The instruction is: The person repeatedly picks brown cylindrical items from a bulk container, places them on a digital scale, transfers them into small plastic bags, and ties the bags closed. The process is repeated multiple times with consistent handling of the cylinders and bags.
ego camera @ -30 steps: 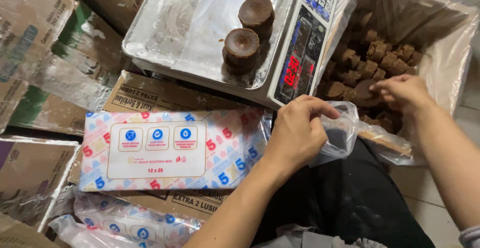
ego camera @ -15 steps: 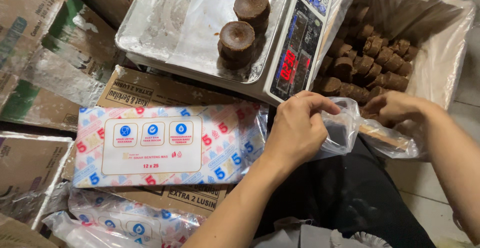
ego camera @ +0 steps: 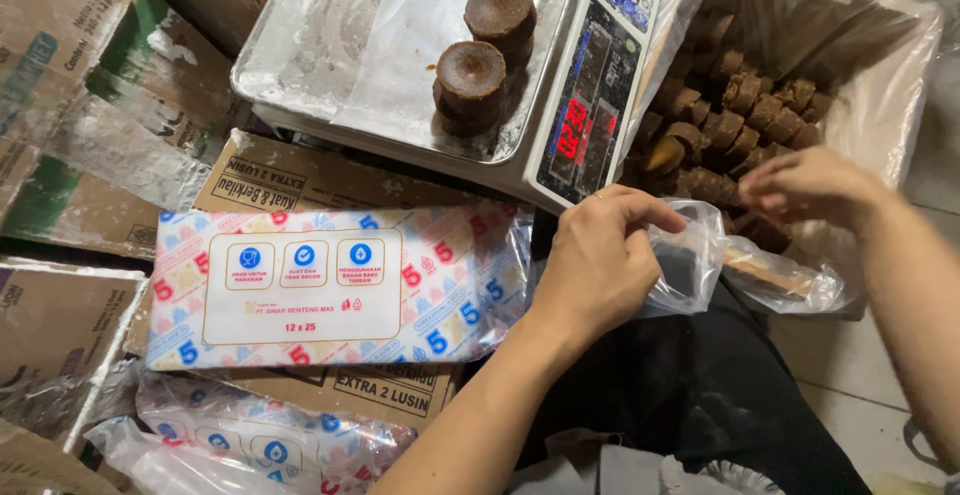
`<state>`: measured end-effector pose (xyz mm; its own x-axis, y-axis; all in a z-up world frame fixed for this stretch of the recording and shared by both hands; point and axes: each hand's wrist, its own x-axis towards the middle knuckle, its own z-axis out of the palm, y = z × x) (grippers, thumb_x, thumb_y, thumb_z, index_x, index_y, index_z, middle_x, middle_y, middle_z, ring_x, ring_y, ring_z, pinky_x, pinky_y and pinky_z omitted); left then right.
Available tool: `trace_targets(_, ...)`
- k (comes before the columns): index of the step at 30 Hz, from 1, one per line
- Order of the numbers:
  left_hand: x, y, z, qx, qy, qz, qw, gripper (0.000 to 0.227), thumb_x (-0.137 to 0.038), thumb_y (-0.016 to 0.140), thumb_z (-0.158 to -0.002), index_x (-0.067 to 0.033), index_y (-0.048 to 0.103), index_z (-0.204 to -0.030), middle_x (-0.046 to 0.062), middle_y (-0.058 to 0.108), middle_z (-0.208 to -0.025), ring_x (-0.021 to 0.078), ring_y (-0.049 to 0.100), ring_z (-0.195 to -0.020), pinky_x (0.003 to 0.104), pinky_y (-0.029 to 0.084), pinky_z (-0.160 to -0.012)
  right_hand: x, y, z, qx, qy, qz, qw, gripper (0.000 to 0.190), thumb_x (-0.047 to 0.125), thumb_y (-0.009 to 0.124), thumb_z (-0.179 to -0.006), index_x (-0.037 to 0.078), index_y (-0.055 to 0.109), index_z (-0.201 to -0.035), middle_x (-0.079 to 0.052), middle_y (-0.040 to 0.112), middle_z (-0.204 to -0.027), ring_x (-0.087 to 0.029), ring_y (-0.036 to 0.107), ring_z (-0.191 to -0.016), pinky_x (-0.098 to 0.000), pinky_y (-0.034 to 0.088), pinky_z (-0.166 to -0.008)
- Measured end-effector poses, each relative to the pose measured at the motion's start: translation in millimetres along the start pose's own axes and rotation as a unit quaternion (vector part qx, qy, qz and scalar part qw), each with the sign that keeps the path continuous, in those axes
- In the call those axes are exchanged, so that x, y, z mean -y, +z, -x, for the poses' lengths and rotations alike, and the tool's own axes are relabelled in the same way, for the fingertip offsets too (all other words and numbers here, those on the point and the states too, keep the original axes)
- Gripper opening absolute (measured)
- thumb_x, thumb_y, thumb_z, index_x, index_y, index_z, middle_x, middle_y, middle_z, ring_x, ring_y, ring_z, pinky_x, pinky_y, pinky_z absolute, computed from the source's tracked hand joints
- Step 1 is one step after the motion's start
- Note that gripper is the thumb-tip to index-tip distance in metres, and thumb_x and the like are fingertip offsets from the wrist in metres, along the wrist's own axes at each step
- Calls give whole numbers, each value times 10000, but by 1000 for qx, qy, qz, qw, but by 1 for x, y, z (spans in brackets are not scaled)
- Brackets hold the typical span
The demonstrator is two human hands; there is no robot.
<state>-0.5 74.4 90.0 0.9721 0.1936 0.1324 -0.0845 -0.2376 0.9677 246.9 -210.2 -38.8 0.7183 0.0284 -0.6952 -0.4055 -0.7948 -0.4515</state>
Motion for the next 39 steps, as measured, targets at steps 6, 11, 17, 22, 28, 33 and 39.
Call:
trace_targets(6,0,3,2,1,-1,-2,1000,309,28,488,-803,-36,771,-908,163,741,-1040,306,743,-965,381,576,-927,-20,53,-31,-91,30,264,960,554,430,945,-731,-42,832,-998,-197,732,-903,-271,666,-676,-378,550,-637)
trace_targets(11,-2,-2,5,-20,31,-7,999,315,35,488,-789,-34,772,-905,177,748,-1019,317,733,-982,394,566,-946,-22,55,-13,-118,-14,124,985,271,191,870,-695,-37,800,-825,-181,730,-778,-245,627,-605,-396,502,-561)
trace_targets(17,-11,-14,5,-46,-34,20,998,276,-69,486,-851,-27,730,-972,189,746,-939,328,756,-897,404,582,-875,-13,21,22,-90,38,-112,989,167,55,826,-810,32,710,-928,-43,640,-697,-113,536,-555,-261,394,-494)
trace_targets(22,-28,-41,-9,-139,-53,-79,986,328,-292,593,-895,-20,628,-1075,230,729,-953,396,728,-942,470,548,-876,17,-3,60,-35,-56,-243,968,257,103,750,-893,47,678,-1133,-10,638,-785,-69,467,-566,-239,336,-485)
trace_targets(28,-49,-86,-26,-187,-170,-231,940,713,-453,753,-812,-38,368,-1245,264,681,-1092,441,699,-976,533,521,-878,102,2,136,-37,-175,-293,939,273,101,716,-916,54,626,-1169,-62,707,-927,-111,643,-735,-232,534,-644)
trace_targets(33,-55,-104,-42,-211,-160,-295,918,950,-512,855,-705,-49,339,-1355,283,578,-1232,463,653,-1046,549,517,-872,175,27,194,4,-268,-335,903,250,135,752,-916,101,629,-1132,-14,691,-943,-99,670,-818,-238,558,-708)
trace_targets(39,-39,-115,-55,-190,-138,-342,910,755,-557,872,-671,-52,610,-1168,193,570,-1240,414,665,-1047,530,531,-869,227,60,222,14,-330,-356,874,241,153,767,-906,118,608,-1083,-42,696,-933,-126,650,-737,-275,530,-625)
